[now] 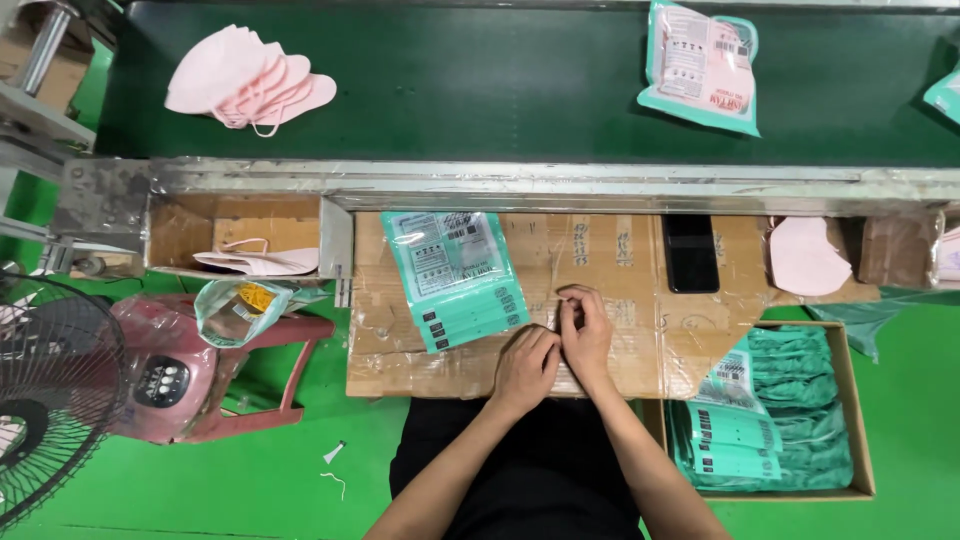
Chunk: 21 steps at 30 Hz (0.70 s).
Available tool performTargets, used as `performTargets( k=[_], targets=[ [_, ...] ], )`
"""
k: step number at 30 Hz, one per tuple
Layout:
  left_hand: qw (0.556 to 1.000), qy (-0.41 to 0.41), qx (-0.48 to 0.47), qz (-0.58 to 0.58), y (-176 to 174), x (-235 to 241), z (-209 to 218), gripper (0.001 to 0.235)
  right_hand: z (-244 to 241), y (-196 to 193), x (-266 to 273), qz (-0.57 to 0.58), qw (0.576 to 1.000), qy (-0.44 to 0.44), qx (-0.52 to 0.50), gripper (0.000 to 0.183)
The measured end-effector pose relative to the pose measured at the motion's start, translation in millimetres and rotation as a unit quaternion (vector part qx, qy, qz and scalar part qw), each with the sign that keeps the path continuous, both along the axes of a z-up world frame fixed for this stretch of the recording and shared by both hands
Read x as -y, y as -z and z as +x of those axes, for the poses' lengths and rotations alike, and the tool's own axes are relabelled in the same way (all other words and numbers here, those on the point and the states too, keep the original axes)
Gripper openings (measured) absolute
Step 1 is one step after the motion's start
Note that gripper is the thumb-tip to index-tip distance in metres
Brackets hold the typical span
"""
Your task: Packing stacks of pink face masks into plastic bags at a conveyor belt workstation.
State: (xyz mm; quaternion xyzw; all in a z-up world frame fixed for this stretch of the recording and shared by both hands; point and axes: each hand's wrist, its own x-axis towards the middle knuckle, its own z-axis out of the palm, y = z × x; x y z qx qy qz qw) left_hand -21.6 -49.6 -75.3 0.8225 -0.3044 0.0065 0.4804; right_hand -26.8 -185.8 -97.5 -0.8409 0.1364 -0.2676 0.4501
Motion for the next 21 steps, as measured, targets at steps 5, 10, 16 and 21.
performTargets(
  k=[5, 10, 16, 21],
  targets=[
    [1.000, 0.010, -0.009, 0.000, -2, -1, 0, 0.005, -2, -6, -2, 0.028, 0.999, 0.006, -0.019, 0.013],
    [1.000, 0.002, -0.010, -0.014, -1, -2, -1, 0.005, -4, -2, -1, 0.015, 1.000, -0.009, -0.002, 0.013],
    [0.999, -0.019, -0.023, -0.028, 17, -3, 6, 0.007, -3, 1, 0, 0.011, 1.000, -0.023, 0.004, 0.011],
    [0.987, 0.053, -0.140, -0.059, -24, -20, 57, 0.013, -3, 2, 0, 0.033, 0.999, -0.010, 0.009, 0.009]
  ],
)
